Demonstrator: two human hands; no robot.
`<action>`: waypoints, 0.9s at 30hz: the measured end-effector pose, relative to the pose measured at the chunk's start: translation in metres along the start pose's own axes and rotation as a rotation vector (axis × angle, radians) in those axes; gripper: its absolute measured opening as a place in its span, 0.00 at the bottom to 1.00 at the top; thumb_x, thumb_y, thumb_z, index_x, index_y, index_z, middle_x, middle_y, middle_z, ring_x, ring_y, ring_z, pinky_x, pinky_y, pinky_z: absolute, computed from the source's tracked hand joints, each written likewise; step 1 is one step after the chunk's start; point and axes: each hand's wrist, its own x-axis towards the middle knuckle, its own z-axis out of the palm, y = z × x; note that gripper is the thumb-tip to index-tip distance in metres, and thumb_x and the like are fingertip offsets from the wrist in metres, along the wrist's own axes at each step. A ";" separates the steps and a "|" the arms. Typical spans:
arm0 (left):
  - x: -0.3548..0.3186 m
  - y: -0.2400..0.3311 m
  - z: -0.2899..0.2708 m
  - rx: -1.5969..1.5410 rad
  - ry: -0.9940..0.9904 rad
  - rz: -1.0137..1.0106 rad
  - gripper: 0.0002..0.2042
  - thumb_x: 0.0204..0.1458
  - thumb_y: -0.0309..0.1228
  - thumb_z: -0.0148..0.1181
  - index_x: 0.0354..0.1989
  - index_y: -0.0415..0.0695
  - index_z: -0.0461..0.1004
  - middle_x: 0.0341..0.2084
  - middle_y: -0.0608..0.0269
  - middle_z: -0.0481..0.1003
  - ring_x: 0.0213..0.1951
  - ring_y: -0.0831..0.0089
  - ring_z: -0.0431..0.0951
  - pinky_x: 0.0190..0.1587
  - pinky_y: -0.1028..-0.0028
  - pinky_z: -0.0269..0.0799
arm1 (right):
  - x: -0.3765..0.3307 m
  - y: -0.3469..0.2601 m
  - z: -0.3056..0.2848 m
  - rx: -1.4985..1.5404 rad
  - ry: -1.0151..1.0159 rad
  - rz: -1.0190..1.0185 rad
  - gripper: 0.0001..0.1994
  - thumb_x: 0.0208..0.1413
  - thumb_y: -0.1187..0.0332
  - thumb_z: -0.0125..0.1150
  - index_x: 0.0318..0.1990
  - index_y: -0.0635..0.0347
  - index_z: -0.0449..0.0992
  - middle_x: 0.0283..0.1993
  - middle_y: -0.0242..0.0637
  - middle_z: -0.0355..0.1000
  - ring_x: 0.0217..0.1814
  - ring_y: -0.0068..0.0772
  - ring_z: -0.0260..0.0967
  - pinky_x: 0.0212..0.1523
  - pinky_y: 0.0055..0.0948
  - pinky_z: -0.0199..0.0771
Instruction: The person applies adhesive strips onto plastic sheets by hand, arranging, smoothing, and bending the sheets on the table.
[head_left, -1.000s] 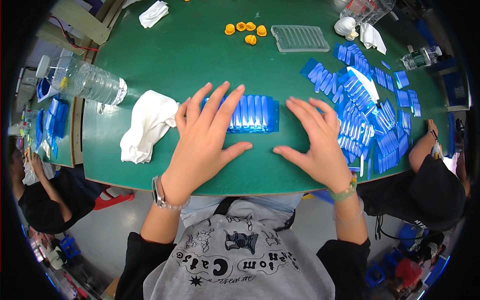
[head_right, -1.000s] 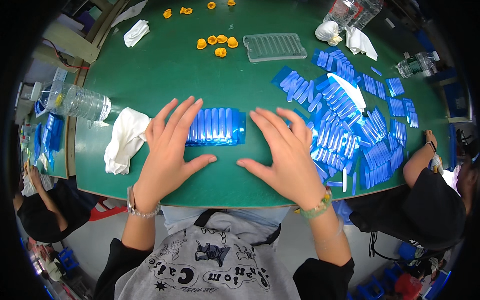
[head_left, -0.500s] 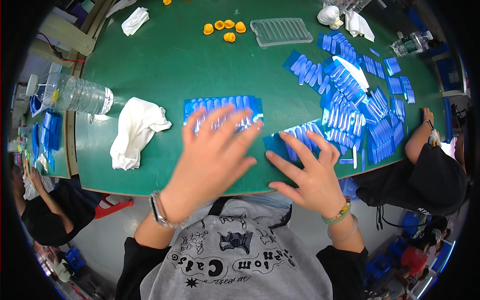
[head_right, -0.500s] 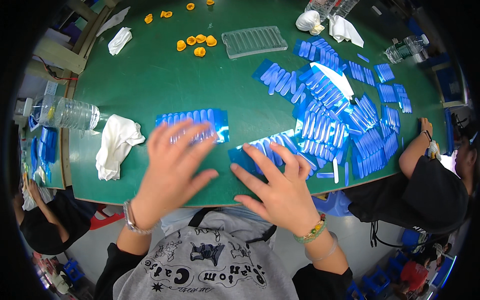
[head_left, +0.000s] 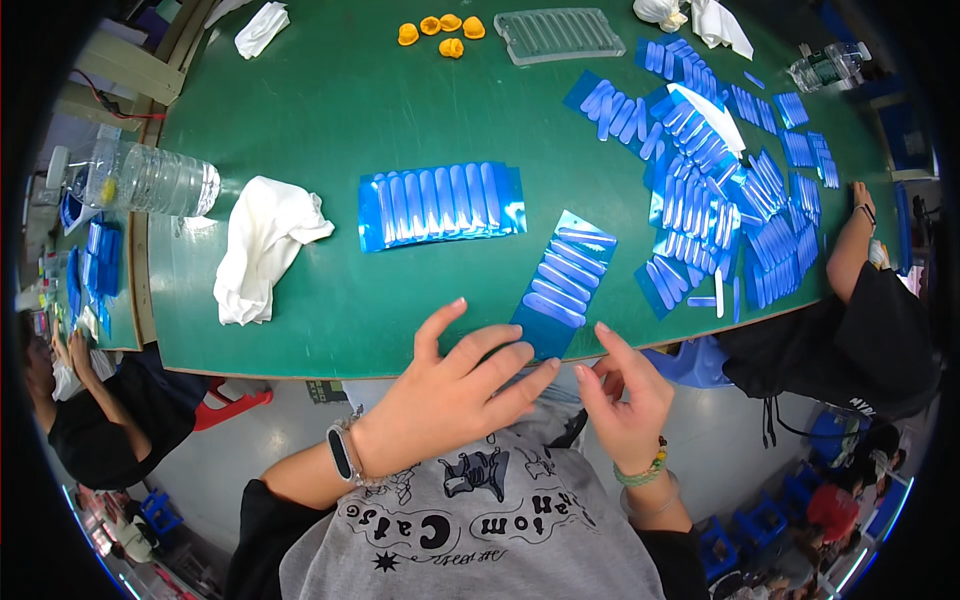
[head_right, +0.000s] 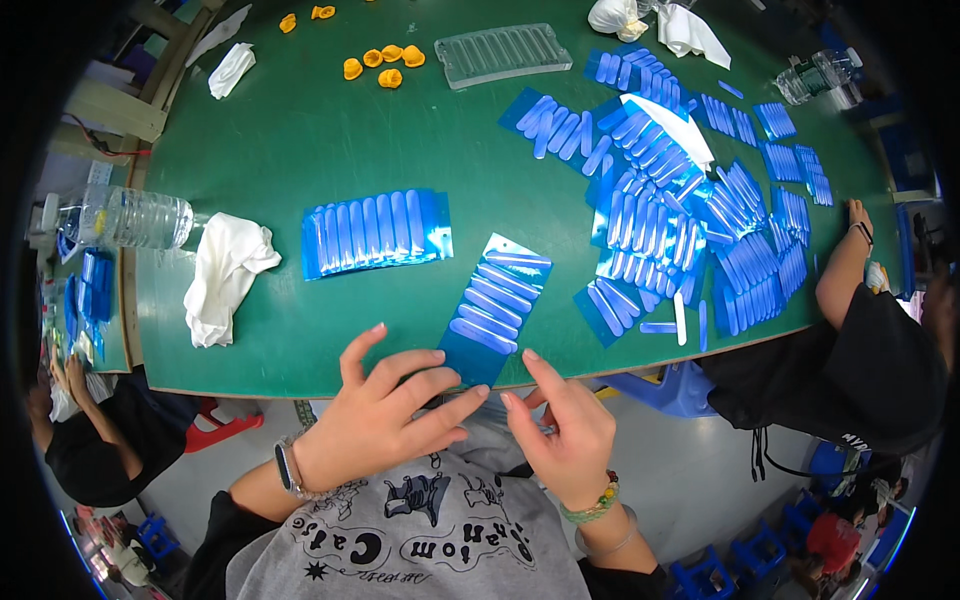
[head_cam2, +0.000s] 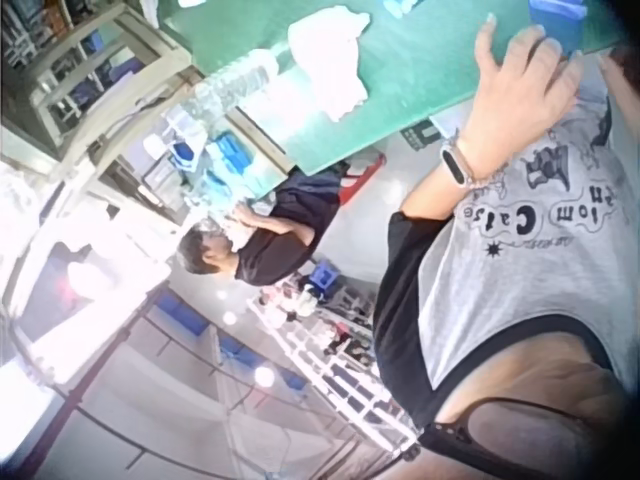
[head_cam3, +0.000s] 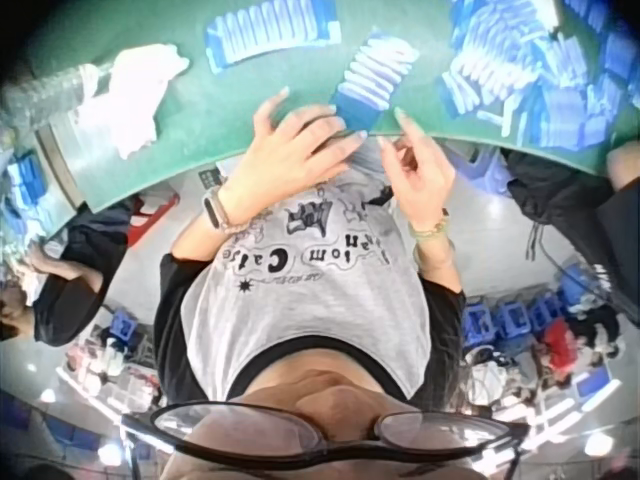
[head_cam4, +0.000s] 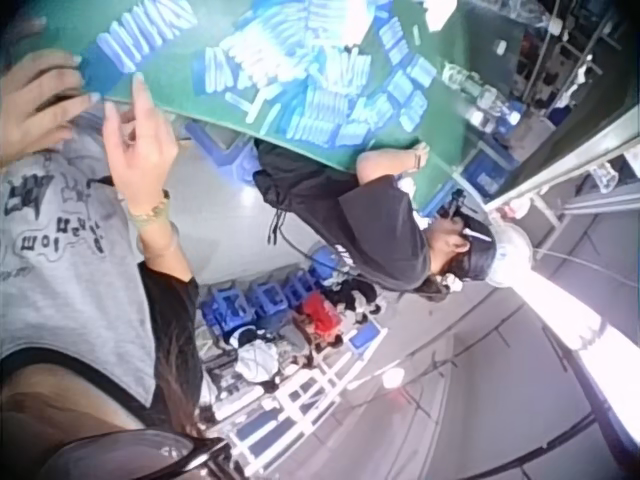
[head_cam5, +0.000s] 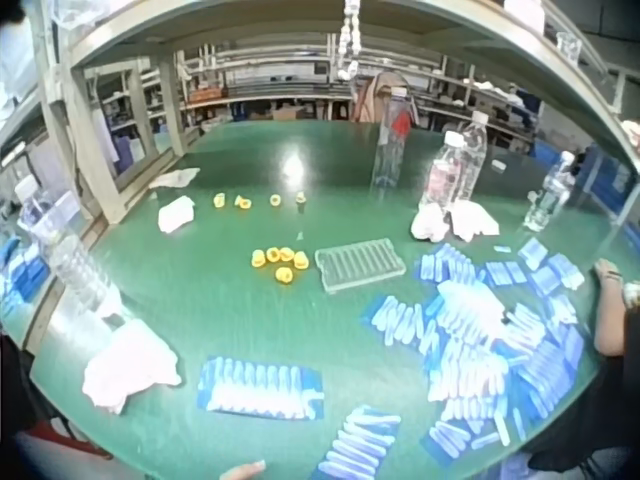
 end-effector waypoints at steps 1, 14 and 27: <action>-0.001 -0.001 0.002 -0.001 -0.003 0.001 0.20 0.39 0.41 0.64 0.45 0.59 0.76 0.44 0.73 0.70 0.52 0.73 0.68 0.61 0.50 0.48 | 0.001 0.000 0.002 -0.095 -0.017 -0.064 0.21 0.43 0.75 0.67 0.49 0.59 0.75 0.18 0.29 0.67 0.14 0.24 0.58 0.16 0.22 0.57; -0.008 -0.012 0.004 0.005 0.086 0.079 0.16 0.43 0.30 0.60 0.44 0.53 0.76 0.41 0.70 0.72 0.47 0.75 0.72 0.56 0.60 0.56 | 0.001 0.002 0.009 -0.296 -0.052 -0.245 0.16 0.41 0.73 0.70 0.42 0.54 0.80 0.18 0.29 0.62 0.17 0.27 0.60 0.18 0.26 0.59; 0.022 -0.018 -0.016 -0.674 0.092 -0.350 0.16 0.43 0.25 0.66 0.43 0.43 0.75 0.35 0.64 0.73 0.35 0.70 0.71 0.40 0.73 0.65 | 0.001 -0.009 0.007 0.111 0.027 0.011 0.13 0.42 0.81 0.68 0.38 0.60 0.80 0.33 0.33 0.72 0.22 0.14 0.63 0.19 0.15 0.60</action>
